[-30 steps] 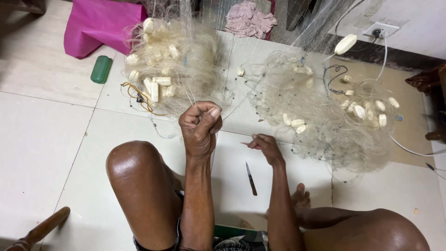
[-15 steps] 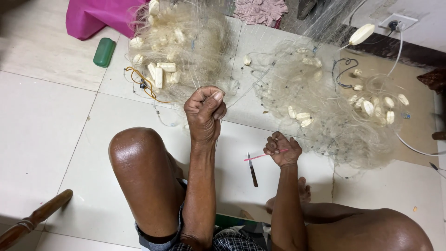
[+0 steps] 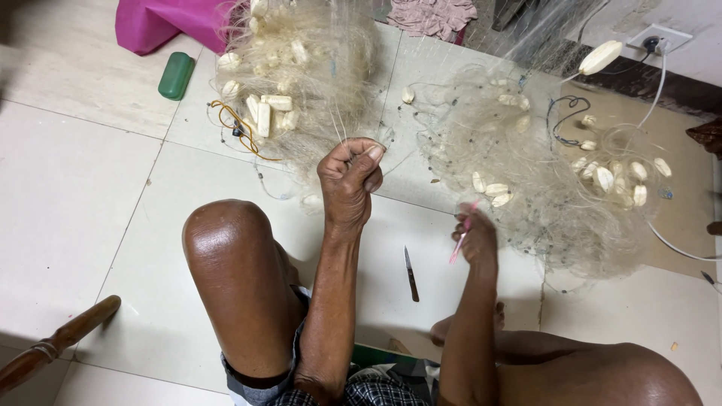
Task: Repairing a fine-mesh fishing net by tying knots with a netting needle
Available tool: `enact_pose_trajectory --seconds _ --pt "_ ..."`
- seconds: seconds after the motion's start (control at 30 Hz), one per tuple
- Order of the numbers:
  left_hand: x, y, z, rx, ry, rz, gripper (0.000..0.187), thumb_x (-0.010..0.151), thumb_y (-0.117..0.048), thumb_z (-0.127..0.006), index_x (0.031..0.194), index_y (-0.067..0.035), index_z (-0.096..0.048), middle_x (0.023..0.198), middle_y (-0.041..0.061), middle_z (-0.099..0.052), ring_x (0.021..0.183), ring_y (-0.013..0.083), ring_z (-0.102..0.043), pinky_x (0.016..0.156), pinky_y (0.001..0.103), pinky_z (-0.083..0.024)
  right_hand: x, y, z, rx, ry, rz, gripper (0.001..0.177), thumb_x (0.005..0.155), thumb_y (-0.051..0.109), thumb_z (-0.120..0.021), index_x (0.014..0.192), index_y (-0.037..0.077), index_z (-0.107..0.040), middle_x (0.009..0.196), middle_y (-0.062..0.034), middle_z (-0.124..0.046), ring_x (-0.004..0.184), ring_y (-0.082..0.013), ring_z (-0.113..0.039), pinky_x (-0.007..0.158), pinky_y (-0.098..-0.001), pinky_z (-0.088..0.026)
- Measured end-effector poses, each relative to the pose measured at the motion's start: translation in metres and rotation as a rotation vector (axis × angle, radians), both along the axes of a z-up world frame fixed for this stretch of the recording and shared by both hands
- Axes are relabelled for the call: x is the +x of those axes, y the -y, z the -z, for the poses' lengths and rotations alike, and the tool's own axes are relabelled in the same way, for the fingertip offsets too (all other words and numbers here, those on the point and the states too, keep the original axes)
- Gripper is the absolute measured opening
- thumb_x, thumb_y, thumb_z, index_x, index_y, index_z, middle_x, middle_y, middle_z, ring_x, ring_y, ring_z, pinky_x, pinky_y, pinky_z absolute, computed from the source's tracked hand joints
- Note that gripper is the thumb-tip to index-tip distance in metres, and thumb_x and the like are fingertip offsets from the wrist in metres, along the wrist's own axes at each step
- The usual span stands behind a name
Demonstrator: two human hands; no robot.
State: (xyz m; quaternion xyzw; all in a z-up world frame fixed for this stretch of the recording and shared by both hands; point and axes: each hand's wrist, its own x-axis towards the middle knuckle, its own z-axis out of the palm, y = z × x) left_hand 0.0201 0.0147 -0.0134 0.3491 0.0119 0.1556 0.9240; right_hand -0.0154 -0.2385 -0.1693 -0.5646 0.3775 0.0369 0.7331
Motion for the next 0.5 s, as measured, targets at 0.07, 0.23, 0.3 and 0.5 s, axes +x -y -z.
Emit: enact_pose_trajectory --seconds 0.07,0.23,0.3,0.5 --pt "-0.002 0.0 -0.005 -0.004 0.0 0.015 0.009 0.08 0.002 -0.068 0.084 0.009 -0.065 0.053 0.006 -0.048 0.038 0.0042 -0.037 0.037 0.02 -0.035 0.006 0.013 -0.025 -0.009 0.107 0.042 0.026 0.095 0.015 -0.041 0.116 0.008 -0.056 0.071 -0.0009 -0.052 0.046 -0.0076 -0.04 0.039 -0.0203 -0.033" --pt "-0.007 0.001 -0.014 -0.033 -0.002 0.094 0.012 0.083 -0.002 -0.066 0.084 0.01 -0.065 0.05 0.005 -0.044 0.038 0.0042 -0.037 0.038 0.019 -0.035 0.013 0.029 -0.103 -0.088 0.415 0.085 0.03 0.098 0.016 -0.035 0.121 0.006 -0.052 0.077 -0.0016 -0.05 0.048 -0.0063 -0.041 0.038 -0.0184 -0.035" --pt "-0.009 0.002 -0.014 -0.071 0.012 0.153 0.014 0.086 -0.003 -0.062 0.087 0.011 -0.064 0.049 0.003 -0.037 0.035 0.0055 -0.039 0.036 0.019 -0.037 0.009 0.021 -0.143 -0.378 0.681 -0.01 0.035 0.096 0.016 -0.044 0.125 -0.002 -0.053 0.092 -0.0058 -0.049 0.067 -0.007 -0.05 0.049 -0.017 -0.047" --pt "-0.021 -0.001 -0.034 -0.114 0.071 0.292 0.012 0.092 -0.007 -0.058 0.088 0.002 -0.064 0.053 -0.002 -0.044 0.043 0.003 -0.035 0.038 0.017 -0.033 0.002 -0.04 -0.274 -1.055 0.917 -0.376 0.021 0.097 -0.011 -0.048 0.114 -0.012 -0.06 0.1 -0.0193 -0.058 0.074 -0.0204 -0.049 0.06 -0.0267 -0.046"
